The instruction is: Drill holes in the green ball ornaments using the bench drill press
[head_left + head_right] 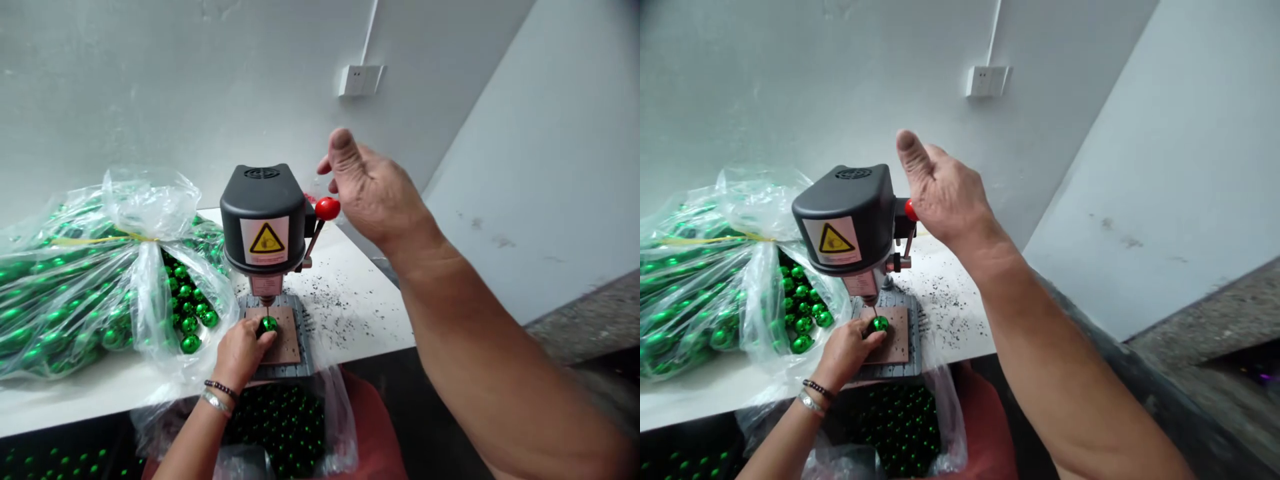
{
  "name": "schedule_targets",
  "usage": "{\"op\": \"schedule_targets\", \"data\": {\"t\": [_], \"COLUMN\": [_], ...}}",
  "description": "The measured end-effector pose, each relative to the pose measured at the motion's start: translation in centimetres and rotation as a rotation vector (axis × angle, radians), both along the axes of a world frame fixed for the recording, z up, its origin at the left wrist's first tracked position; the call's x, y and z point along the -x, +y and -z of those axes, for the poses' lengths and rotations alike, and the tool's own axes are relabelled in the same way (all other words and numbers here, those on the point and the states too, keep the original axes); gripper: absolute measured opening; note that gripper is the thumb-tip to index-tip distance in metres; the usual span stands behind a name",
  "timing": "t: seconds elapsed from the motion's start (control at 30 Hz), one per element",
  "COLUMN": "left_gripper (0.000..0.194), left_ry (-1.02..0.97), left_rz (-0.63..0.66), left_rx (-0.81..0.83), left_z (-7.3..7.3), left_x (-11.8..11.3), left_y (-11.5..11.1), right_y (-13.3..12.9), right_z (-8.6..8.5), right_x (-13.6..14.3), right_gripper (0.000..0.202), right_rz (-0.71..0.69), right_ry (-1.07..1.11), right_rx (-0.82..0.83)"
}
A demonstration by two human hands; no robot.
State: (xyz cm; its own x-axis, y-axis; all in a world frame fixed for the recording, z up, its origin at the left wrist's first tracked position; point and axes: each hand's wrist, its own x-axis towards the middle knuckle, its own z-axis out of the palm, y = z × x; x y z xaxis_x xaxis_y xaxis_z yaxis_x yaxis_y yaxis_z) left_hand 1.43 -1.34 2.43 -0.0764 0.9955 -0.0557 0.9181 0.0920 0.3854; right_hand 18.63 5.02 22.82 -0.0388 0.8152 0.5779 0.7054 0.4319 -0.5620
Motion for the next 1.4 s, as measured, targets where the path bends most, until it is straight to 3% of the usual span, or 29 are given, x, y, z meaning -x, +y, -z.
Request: {"op": "schedule_targets", "data": {"t": [0.1, 0.27, 0.37, 0.5, 0.63, 0.83, 1.0, 1.17, 1.27, 1.4], "left_gripper": [0.034, 0.036, 0.035, 0.035, 0.034, 0.034, 0.035, 0.034, 0.034, 0.037], "left_ry": [0.030, 0.055, 0.063, 0.060, 0.056, 0.063, 0.079, 0.073, 0.062, 0.014], "left_rz": [0.000, -0.005, -0.001, 0.001, -0.004, 0.004, -0.007, -0.001, 0.001, -0.024], "left_rx": [-0.001, 0.010, -0.005, -0.019, -0.020, -0.032, -0.036, -0.035, -0.054, -0.073], "left_z": [-0.1, 0.0, 0.2, 0.3, 0.3, 0.3, 0.6, 0.6, 0.8, 1.1], "left_x": [0.0, 0.0, 0.0, 0.0, 0.0, -0.1, -0.1, 0.0, 0.1, 0.1], "left_y": [-0.1, -0.1, -0.1, -0.2, -0.2, -0.3, -0.2, -0.3, -0.1, 0.0], "right_y": [0.7, 1.9, 0.5, -3.5, -6.4, -7.0, -6.8, -6.4, -6.0, -4.9], "right_z": [-0.1, 1.3, 2.1, 3.2, 5.7, 10.5, 13.0, 15.2, 14.8, 11.4], "right_x": [1.0, 1.4, 1.5, 1.4, 1.2, 1.6, 1.7, 1.9, 2.0, 2.0], "right_gripper": [0.067, 0.044, 0.041, 0.036, 0.024, 0.024, 0.008, 0.027, 0.023, 0.018], "right_rz": [0.099, 0.074, 0.180, 0.246, 0.296, 0.350, 0.324, 0.262, 0.275, 0.270], "right_ry": [-0.180, -0.095, -0.136, -0.270, -0.267, -0.218, -0.135, -0.074, -0.061, -0.066], "right_rx": [0.052, -0.044, -0.029, -0.035, -0.002, -0.343, -0.430, -0.576, -0.650, -0.666]}}
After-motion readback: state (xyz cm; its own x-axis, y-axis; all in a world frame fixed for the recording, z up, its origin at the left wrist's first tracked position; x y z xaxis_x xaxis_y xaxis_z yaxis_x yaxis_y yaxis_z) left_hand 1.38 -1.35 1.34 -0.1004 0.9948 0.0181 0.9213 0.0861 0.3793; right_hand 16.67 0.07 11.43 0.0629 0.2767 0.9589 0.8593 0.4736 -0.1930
